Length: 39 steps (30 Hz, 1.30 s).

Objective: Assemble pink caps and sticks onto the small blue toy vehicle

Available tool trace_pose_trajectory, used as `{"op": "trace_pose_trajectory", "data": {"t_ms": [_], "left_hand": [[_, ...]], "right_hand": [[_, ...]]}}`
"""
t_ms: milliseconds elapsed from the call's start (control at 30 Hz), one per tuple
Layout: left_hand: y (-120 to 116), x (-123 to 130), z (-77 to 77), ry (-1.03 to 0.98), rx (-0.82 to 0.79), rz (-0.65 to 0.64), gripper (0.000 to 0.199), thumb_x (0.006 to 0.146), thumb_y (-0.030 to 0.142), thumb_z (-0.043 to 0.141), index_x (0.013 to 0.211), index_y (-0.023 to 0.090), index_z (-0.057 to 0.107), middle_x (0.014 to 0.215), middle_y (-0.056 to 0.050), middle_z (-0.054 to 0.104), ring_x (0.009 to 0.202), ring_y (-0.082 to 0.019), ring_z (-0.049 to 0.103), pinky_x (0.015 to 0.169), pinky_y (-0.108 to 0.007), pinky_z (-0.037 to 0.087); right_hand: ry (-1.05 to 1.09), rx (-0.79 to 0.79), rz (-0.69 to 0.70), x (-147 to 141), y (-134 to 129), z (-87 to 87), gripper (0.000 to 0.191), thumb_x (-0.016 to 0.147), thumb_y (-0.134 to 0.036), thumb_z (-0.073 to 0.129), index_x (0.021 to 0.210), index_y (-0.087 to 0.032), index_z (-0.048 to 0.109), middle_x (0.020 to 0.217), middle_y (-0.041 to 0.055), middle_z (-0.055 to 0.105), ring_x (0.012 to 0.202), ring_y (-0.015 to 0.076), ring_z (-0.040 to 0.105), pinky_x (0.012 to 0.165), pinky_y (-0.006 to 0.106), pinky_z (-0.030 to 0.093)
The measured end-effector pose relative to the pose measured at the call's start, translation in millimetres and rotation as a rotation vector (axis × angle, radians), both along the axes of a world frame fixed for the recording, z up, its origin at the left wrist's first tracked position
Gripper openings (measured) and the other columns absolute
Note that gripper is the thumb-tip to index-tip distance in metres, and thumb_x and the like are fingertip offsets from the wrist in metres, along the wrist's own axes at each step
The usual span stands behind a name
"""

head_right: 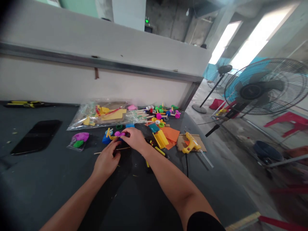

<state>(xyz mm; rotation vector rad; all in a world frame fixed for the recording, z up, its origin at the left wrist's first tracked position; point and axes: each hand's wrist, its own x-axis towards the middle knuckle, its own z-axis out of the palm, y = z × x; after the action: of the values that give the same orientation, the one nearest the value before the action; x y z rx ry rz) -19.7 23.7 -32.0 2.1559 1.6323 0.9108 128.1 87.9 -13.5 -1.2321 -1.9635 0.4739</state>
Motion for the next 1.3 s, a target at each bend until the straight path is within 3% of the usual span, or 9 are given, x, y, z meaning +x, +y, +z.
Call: {"op": "trace_pose_trajectory", "data": {"t_ms": [267,433,800,1067,1300], "left_hand": [[0.6,-0.7,-1.9,0.009,-0.007,0.000,0.041,0.076,0.011,0.043,0.115,0.017,0.056,0.135,-0.011,0.050,0.123,-0.024,0.047,0.102,-0.040,0.039],[-0.4,-0.3,0.2,0.000,-0.031,0.015,0.042,0.076,0.011,0.044,0.115,0.017,0.056,0.135,-0.010,0.050,0.122,-0.024,0.048,0.101,-0.040,0.040],[-1.7,0.3,2.9,0.010,-0.051,0.018,0.042,0.077,0.012,0.043,0.116,0.017,0.056,0.136,-0.008,0.049,0.122,-0.024,0.048,0.101,-0.039,0.040],[-2.0,0.7,3.0,0.011,-0.053,0.026,0.042,0.077,0.012,0.042,0.117,0.014,0.056,0.135,-0.010,0.050,0.122,-0.024,0.047,0.102,-0.038,0.039],[-1.4,0.0,1.0,0.000,-0.034,0.020,0.042,0.076,0.011,0.043,0.116,0.014,0.056,0.133,-0.011,0.051,0.122,-0.024,0.047,0.102,-0.039,0.039]], "right_hand": [[0.046,0.007,0.001,2.6,-4.1,2.2,0.023,0.075,-0.031,0.066,0.097,-0.024,0.065,0.090,0.0001,0.066,0.073,0.0129,0.058,0.068,0.023,0.044],[0.090,0.019,0.000,1.9,-4.2,1.2,0.018,0.080,-0.036,0.061,0.091,-0.023,0.067,0.086,0.0000,0.066,0.072,0.0124,0.057,0.069,0.023,0.045],[0.048,0.018,-0.015,0.0,-2.9,0.5,0.014,0.081,-0.032,0.060,0.088,-0.022,0.067,0.081,-0.0005,0.065,0.071,0.0122,0.057,0.068,0.023,0.044],[0.082,0.027,-0.015,1.2,-5.8,0.7,0.024,0.077,-0.031,0.063,0.099,-0.022,0.063,0.093,0.0003,0.064,0.070,0.0113,0.056,0.071,0.023,0.046],[0.073,0.027,-0.023,1.5,-5.4,-0.5,0.021,0.077,-0.031,0.061,0.096,-0.021,0.064,0.092,0.0017,0.064,0.075,0.0129,0.058,0.072,0.025,0.047]]}}
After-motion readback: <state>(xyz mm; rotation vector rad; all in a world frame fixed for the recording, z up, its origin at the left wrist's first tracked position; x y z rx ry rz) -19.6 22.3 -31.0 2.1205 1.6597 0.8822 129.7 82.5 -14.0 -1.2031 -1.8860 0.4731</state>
